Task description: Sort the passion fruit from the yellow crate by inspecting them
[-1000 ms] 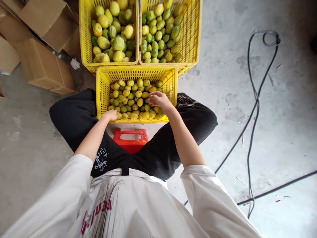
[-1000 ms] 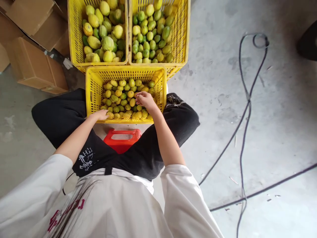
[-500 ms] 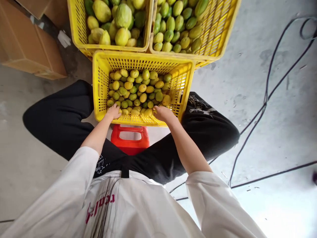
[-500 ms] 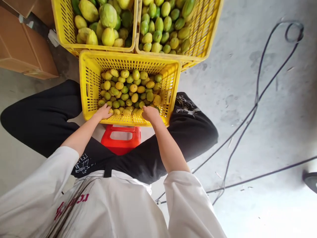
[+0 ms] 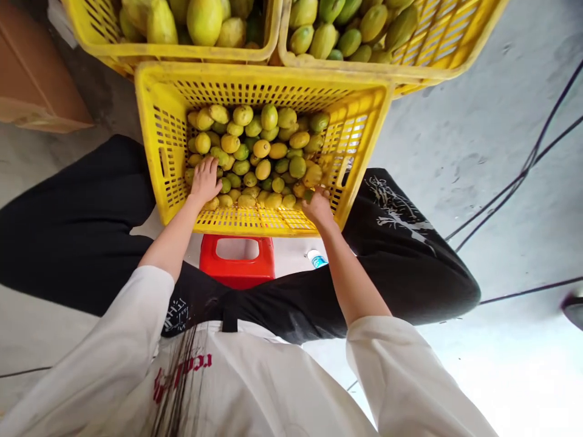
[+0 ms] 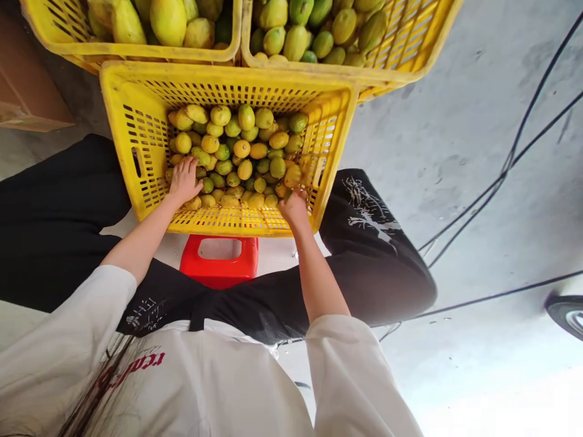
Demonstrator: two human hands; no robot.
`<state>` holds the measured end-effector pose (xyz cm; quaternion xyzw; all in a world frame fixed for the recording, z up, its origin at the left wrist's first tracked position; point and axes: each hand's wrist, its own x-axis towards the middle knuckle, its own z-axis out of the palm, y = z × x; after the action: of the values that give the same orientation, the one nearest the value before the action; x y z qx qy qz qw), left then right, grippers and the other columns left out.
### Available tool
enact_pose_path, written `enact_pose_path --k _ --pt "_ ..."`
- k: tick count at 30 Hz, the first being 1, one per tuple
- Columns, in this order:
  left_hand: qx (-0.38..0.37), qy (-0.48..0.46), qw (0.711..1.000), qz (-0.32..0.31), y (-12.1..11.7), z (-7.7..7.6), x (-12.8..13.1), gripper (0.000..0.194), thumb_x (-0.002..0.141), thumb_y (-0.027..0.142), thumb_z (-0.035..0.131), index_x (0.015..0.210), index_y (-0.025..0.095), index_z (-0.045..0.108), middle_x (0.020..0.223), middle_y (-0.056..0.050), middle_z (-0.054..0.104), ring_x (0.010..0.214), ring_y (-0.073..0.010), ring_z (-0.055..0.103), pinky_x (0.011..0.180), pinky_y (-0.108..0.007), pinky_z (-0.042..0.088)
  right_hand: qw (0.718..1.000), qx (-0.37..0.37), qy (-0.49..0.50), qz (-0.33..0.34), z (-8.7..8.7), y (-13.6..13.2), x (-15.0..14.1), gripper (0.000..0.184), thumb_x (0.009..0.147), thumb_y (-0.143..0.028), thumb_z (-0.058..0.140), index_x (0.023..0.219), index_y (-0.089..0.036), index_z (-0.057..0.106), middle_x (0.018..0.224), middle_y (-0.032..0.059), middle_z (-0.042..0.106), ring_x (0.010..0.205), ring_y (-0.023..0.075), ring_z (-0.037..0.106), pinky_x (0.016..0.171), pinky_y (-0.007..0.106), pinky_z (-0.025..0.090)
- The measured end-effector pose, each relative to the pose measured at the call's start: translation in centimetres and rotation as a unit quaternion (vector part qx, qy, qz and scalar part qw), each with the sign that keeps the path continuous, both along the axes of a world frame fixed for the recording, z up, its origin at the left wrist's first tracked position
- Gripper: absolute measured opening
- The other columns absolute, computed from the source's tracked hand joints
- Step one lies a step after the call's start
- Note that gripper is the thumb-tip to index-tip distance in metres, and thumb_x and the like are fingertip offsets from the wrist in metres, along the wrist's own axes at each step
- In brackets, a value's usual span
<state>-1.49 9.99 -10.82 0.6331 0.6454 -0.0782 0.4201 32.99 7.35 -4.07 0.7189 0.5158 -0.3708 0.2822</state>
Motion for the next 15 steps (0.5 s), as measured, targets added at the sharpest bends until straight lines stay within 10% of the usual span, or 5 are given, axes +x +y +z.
enact_pose_path --k 8,15 --pt "0.026 -0.043 0.995 0.081 4.7 -4.3 0.9 0.084 0.082 0.059 0.085 0.153 0.020 0.060 0.171 -0.019 0.055 0.169 -0.0469 0.028 0.144 -0.057 0.025 0.998 0.007 -0.063 0.018 -1.6 -1.0 -1.4 0.052 0.106 -0.014 0.047 0.154 0.005 0.056 0.156 0.0366 0.061 0.150 0.0408 0.058 0.121 0.042 0.050" --pt "-0.018 0.051 0.998 0.032 5.6 -4.4 1.6 0.054 0.091 0.054 0.079 0.128 0.015 0.073 0.137 -0.019 0.077 0.157 -0.0462 0.048 0.134 -0.057 0.034 0.997 -0.018 -0.076 0.013 -5.3 0.6 -0.5 0.044 0.102 -0.009 0.059 0.142 0.001 0.074 0.142 0.0374 0.072 0.129 0.0428 0.077 0.103 0.047 0.064"
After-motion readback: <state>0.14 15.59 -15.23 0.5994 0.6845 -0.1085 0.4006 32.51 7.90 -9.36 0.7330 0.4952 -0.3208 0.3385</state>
